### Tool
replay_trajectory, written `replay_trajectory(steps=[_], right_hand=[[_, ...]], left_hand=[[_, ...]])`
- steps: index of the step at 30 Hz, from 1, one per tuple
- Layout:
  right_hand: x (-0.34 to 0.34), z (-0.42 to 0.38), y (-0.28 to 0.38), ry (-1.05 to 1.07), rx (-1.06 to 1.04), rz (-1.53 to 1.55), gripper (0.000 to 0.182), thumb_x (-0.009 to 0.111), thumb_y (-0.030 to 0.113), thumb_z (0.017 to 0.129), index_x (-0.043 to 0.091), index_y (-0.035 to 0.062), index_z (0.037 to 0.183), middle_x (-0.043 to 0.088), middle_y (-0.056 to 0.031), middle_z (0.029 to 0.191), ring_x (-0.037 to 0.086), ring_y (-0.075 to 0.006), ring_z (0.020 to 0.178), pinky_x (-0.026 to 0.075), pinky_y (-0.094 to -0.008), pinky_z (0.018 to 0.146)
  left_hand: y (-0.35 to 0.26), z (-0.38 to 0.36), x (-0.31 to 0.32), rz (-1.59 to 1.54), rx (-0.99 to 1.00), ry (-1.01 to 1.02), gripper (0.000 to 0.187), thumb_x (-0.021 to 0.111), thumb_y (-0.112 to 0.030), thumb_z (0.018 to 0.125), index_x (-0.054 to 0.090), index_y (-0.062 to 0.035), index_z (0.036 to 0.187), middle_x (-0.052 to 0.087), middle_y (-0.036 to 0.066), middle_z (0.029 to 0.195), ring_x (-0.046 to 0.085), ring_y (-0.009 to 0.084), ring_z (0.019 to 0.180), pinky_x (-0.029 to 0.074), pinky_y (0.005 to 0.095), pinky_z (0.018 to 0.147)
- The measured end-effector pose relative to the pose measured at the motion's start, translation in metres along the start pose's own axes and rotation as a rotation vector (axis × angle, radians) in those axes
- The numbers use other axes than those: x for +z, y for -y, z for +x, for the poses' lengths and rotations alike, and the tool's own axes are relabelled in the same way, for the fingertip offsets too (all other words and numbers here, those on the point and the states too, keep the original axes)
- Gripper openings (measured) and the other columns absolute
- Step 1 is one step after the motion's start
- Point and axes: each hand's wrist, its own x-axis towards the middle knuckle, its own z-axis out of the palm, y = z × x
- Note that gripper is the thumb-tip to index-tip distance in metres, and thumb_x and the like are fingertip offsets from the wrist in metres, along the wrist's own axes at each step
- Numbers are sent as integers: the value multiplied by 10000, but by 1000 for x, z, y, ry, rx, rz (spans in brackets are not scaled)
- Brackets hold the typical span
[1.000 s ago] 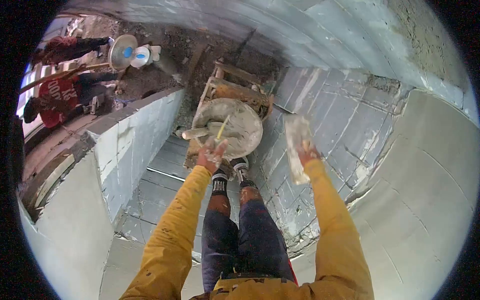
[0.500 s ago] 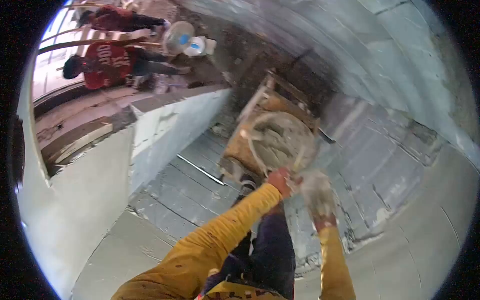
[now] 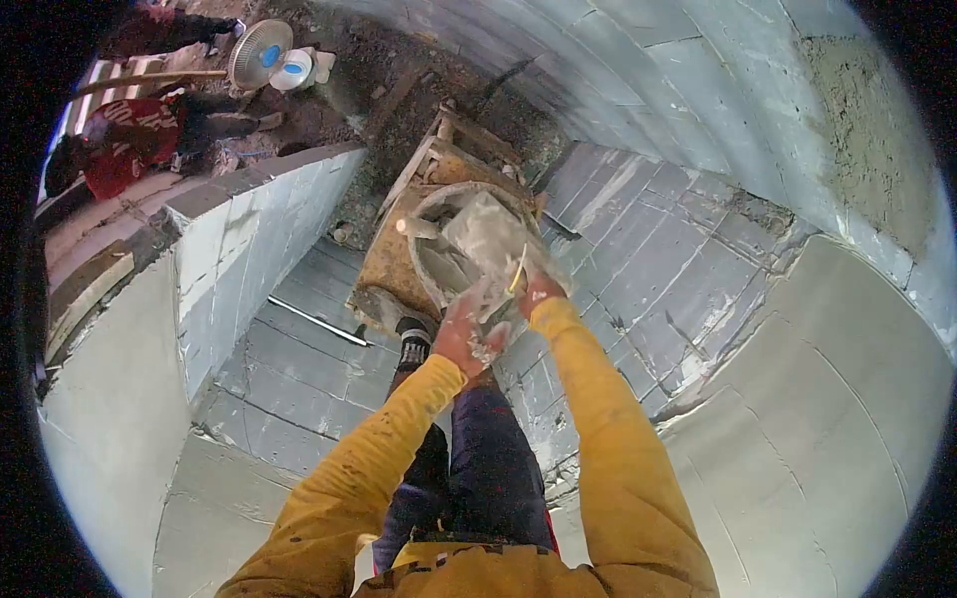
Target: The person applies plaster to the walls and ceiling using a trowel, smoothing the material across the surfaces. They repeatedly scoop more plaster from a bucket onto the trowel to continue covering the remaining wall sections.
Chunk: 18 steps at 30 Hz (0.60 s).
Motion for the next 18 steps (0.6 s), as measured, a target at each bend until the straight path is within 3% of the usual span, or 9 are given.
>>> replay_trajectory(steps=[2,5,7,10,11,14,15,16,18], right_hand=[[-18,8,33,89,122,-1,556,589,393,851,424,149,1323,576,-206,1179,547,-407,1073,450,-451,884],[16,39,-5,51,67,9,571,598,409,849,439,116,1312,581,-191,1191,559,-388,1062,457,-430,866],[-13,21,48,24,132,199,570,613,442,840,474,108,1281,593,-180,1183,574,-397,1019,465,-426,838],[45,68,-23,-149,-183,430,627,626,483,826,462,114,1305,580,-204,1186,561,-316,1084,464,-433,853],[1,38,52,-185,211,154,701,687,442,789,413,117,1347,552,-216,1211,545,-288,1104,461,-428,875],[-3,-2,38,-273,71,455,566,662,391,785,519,48,1212,561,-187,1166,548,-341,1043,456,-408,841],[11,-9,2,-452,-73,255,424,652,327,797,589,32,1095,629,-178,1040,595,-338,928,471,-417,759],[34,-11,-58,-210,-138,-276,379,641,287,787,593,45,1075,606,-168,1087,562,-335,1002,457,-395,819],[-5,-60,-3,-79,394,-38,181,598,212,820,622,89,951,607,-135,1075,558,-285,1024,443,-347,853]], left_hand=[[0,-13,-18,-88,-95,-43,649,656,-281,800,385,-33,1335,480,217,1279,444,388,1198,357,432,1018],[12,-47,-48,-89,-143,12,621,633,-259,829,379,-13,1340,484,236,1268,466,396,1169,361,426,1014],[32,-86,-49,-38,-159,-30,594,622,-282,822,416,-22,1316,510,243,1234,481,411,1145,374,434,1001],[62,-152,-60,41,-360,-38,590,612,-350,821,443,-48,1299,544,247,1191,498,424,1123,383,452,994],[55,-171,-71,94,-464,-42,597,602,-383,827,451,-48,1298,541,240,1208,496,419,1132,372,453,1003],[60,-225,-80,212,-580,-77,540,569,-436,853,539,-36,1215,552,231,1211,496,408,1142,347,453,1023],[64,-240,-78,242,-587,-87,521,556,-446,862,580,-30,1174,559,230,1204,497,404,1143,341,452,1028],[62,-251,-80,252,-608,-109,470,578,-424,857,602,-25,1104,573,231,1173,510,400,1124,356,455,1007],[58,-267,-82,270,-653,-153,382,623,-379,847,647,-16,964,601,234,1111,535,390,1086,386,460,965]])
